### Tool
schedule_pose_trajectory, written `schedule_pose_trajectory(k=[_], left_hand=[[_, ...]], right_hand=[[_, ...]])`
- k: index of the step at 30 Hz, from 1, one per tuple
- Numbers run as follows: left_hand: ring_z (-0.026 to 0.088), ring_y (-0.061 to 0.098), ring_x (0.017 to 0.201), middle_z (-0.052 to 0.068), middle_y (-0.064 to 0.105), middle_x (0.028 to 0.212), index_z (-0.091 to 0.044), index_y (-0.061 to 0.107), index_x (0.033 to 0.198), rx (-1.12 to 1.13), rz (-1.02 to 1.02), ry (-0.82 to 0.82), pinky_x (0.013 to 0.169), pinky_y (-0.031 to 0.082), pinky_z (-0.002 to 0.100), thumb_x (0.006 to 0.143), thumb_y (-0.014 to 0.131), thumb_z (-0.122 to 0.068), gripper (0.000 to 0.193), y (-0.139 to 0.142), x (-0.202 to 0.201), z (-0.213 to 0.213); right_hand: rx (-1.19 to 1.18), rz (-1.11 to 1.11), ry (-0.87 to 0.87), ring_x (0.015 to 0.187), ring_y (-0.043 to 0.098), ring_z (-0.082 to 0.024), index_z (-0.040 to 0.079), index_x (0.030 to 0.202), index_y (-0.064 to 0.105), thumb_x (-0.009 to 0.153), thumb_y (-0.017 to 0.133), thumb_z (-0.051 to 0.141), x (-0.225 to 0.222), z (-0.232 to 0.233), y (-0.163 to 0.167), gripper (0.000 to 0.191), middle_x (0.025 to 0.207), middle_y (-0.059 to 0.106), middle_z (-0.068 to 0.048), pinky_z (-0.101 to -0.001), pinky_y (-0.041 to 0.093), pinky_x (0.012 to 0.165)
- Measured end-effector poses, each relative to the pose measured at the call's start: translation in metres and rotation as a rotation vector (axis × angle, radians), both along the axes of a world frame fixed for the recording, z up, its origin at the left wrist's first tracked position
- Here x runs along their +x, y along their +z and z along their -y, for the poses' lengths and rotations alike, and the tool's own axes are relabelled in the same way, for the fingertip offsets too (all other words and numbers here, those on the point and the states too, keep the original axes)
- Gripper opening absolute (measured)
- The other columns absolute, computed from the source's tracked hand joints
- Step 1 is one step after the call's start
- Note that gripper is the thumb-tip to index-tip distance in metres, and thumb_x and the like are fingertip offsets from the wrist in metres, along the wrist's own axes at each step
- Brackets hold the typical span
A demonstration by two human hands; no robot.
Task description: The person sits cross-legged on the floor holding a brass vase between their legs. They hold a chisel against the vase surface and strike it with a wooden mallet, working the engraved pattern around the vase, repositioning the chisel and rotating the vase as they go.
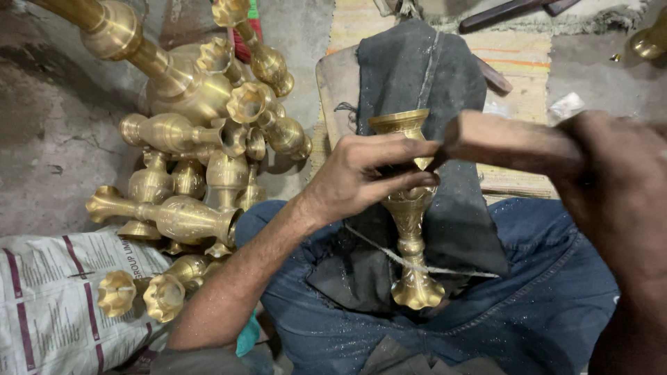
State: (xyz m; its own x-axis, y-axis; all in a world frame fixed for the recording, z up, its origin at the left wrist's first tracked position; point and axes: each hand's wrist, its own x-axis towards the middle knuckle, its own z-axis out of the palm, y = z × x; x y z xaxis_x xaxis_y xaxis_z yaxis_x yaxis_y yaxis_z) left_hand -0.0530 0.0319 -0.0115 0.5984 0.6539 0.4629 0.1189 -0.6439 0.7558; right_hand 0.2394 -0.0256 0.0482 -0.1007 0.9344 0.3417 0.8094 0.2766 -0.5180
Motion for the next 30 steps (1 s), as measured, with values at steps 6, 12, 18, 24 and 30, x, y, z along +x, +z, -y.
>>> schedule_pose_trajectory(k=[6,12,18,24,30], left_hand=[[0.015,0.079,0.107,0.004,0.078,0.12,-0.016,0.064,0.14,-0.015,0.032,0.002,0.094,0.067,0.03,0.101,0.077,-0.014,0.041,0.0,0.001,-0.003],[0.014,0.08,0.103,0.004,0.078,0.116,-0.016,0.064,0.141,-0.098,0.015,-0.023,0.092,0.063,0.029,0.102,0.075,-0.014,0.041,-0.001,0.0,0.001],[0.016,0.079,0.108,0.006,0.077,0.122,-0.016,0.062,0.142,-0.083,0.026,-0.034,0.096,0.062,0.031,0.103,0.073,-0.013,0.041,-0.005,0.001,-0.002],[0.015,0.079,0.107,0.004,0.078,0.12,-0.018,0.063,0.142,-0.011,-0.011,-0.017,0.097,0.062,0.031,0.103,0.074,-0.015,0.04,-0.013,0.002,-0.007],[0.014,0.08,0.105,0.002,0.079,0.116,-0.02,0.062,0.143,-0.092,0.001,-0.043,0.095,0.063,0.031,0.103,0.072,-0.02,0.041,-0.011,0.001,-0.008]], right_hand=[[-0.149,-0.152,-0.176,0.079,0.068,-0.025,-0.002,0.11,0.066,0.107,0.072,0.015,0.011,-0.001,-0.021,0.019,0.092,0.069,-0.014,-0.0372,0.054,0.07],[-0.105,-0.162,-0.233,0.082,0.069,-0.024,-0.001,0.109,0.068,0.118,0.069,0.019,0.022,-0.002,-0.04,0.022,0.093,0.071,-0.013,-0.036,0.054,0.073],[0.105,0.194,0.006,0.093,0.07,-0.023,0.0,0.109,0.065,0.09,0.077,0.01,0.017,-0.001,-0.022,0.025,0.1,0.069,-0.011,-0.038,0.057,0.081],[-0.038,-0.043,-0.058,0.079,0.065,-0.024,-0.004,0.107,0.058,0.11,0.079,0.011,0.018,-0.001,-0.03,0.026,0.091,0.064,-0.014,-0.0357,0.052,0.073],[-0.063,0.025,-0.125,0.081,0.069,-0.027,-0.002,0.11,0.067,0.103,0.079,0.011,0.019,-0.003,-0.031,0.019,0.095,0.07,-0.015,-0.039,0.054,0.074]])
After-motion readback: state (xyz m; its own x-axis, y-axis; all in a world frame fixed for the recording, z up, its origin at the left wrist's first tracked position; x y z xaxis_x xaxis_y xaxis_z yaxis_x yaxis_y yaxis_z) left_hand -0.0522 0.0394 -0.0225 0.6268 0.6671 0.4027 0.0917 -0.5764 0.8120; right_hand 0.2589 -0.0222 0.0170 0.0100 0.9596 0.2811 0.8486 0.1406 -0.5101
